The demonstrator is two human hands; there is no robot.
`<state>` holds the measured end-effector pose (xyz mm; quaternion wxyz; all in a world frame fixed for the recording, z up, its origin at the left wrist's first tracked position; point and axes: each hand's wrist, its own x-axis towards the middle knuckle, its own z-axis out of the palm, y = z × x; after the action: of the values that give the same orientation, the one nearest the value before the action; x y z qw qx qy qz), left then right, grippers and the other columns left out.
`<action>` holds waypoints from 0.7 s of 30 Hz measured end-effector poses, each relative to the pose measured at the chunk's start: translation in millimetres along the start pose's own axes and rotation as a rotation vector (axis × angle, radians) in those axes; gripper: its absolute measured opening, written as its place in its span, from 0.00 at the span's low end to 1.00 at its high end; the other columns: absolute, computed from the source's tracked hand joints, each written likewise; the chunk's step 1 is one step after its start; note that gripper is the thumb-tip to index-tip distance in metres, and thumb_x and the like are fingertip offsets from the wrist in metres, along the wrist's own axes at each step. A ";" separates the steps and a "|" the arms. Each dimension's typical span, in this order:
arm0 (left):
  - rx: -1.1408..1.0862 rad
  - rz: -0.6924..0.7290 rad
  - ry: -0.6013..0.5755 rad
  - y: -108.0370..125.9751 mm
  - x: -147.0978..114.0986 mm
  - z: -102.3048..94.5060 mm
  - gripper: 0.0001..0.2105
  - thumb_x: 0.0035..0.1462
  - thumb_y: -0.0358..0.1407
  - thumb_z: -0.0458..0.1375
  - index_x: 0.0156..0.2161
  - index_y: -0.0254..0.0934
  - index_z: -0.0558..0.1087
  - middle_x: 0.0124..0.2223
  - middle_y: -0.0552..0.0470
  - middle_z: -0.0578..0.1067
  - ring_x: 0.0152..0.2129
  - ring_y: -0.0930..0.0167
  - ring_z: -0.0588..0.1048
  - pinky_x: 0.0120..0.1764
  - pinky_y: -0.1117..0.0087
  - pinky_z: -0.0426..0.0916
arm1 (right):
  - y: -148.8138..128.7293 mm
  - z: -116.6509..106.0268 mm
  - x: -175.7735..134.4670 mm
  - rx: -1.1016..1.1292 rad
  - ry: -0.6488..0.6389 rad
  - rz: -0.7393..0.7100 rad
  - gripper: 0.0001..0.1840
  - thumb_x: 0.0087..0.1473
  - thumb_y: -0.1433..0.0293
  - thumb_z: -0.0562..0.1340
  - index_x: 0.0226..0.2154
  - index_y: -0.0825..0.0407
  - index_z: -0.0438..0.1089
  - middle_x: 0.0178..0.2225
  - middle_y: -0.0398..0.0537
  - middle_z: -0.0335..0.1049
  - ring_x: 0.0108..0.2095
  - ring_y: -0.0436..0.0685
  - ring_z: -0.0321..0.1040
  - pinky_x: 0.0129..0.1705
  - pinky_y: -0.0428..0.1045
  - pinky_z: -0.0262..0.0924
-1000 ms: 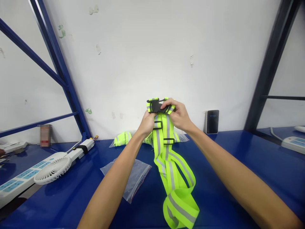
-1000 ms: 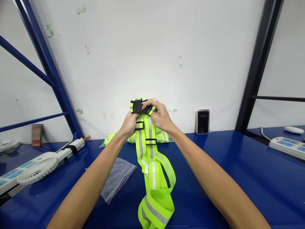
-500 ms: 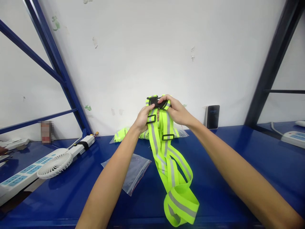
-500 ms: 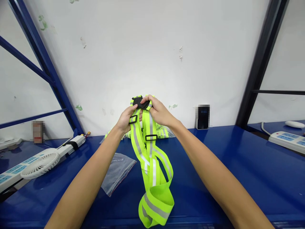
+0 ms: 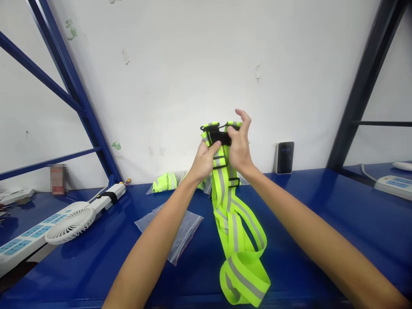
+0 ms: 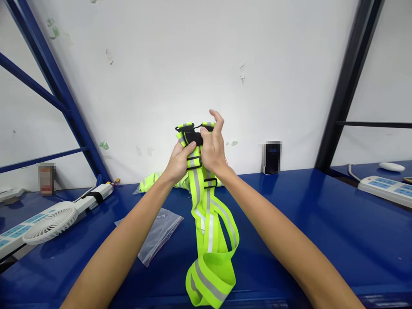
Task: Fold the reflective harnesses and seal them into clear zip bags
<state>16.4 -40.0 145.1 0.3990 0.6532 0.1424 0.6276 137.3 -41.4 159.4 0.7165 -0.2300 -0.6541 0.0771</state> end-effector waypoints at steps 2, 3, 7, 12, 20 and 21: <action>0.074 0.069 -0.016 -3.1 0.1 1.4 0.15 0.59 0.39 0.61 0.49 0.37 0.72 0.53 0.47 0.77 0.58 0.60 0.69 0.60 0.60 0.61 | 0.8 3.4 -2.4 0.007 0.053 0.019 0.31 0.58 0.68 0.49 0.64 0.41 0.46 0.69 0.46 0.43 0.66 0.62 0.46 0.66 0.63 0.46; 0.098 0.082 -0.027 -4.1 0.3 1.0 0.15 0.59 0.40 0.61 0.50 0.36 0.72 0.54 0.46 0.76 0.59 0.59 0.68 0.62 0.59 0.59 | 1.4 3.4 -2.6 0.021 0.056 0.035 0.33 0.58 0.68 0.50 0.64 0.41 0.45 0.70 0.45 0.41 0.68 0.62 0.43 0.67 0.63 0.44; 0.129 0.079 -0.068 -4.5 3.7 -9.5 0.17 0.60 0.41 0.61 0.51 0.35 0.72 0.54 0.44 0.76 0.59 0.56 0.68 0.62 0.56 0.59 | 5.3 -1.0 2.4 0.145 -0.018 0.196 0.37 0.53 0.70 0.55 0.63 0.38 0.48 0.69 0.44 0.47 0.65 0.61 0.51 0.65 0.62 0.51; 0.174 0.159 -0.081 4.9 14.2 -34.5 0.19 0.57 0.43 0.64 0.51 0.36 0.72 0.54 0.44 0.76 0.56 0.56 0.72 0.58 0.57 0.64 | -0.1 -6.7 11.3 0.513 -0.173 0.400 0.30 0.45 0.68 0.69 0.51 0.45 0.64 0.47 0.47 0.72 0.51 0.61 0.69 0.57 0.60 0.64; 0.221 0.047 -0.158 12.8 13.4 -49.1 0.20 0.57 0.46 0.64 0.50 0.38 0.71 0.47 0.45 0.78 0.48 0.58 0.76 0.51 0.57 0.71 | -9.8 -29.3 12.1 0.374 -0.557 0.370 0.25 0.54 0.63 0.68 0.55 0.42 0.67 0.41 0.45 0.71 0.37 0.56 0.69 0.38 0.54 0.69; 0.207 0.043 -0.159 11.0 13.0 -48.9 0.20 0.58 0.46 0.63 0.51 0.38 0.70 0.48 0.45 0.78 0.48 0.58 0.76 0.50 0.57 0.71 | -8.5 -30.2 11.5 0.387 -0.553 0.357 0.27 0.54 0.65 0.68 0.56 0.40 0.66 0.41 0.44 0.71 0.36 0.56 0.69 0.36 0.53 0.68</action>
<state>-30.5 -21.3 156.8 0.3258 0.7415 0.1603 0.5643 166.6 -51.1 172.3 0.5184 -0.1715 -0.7456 0.3820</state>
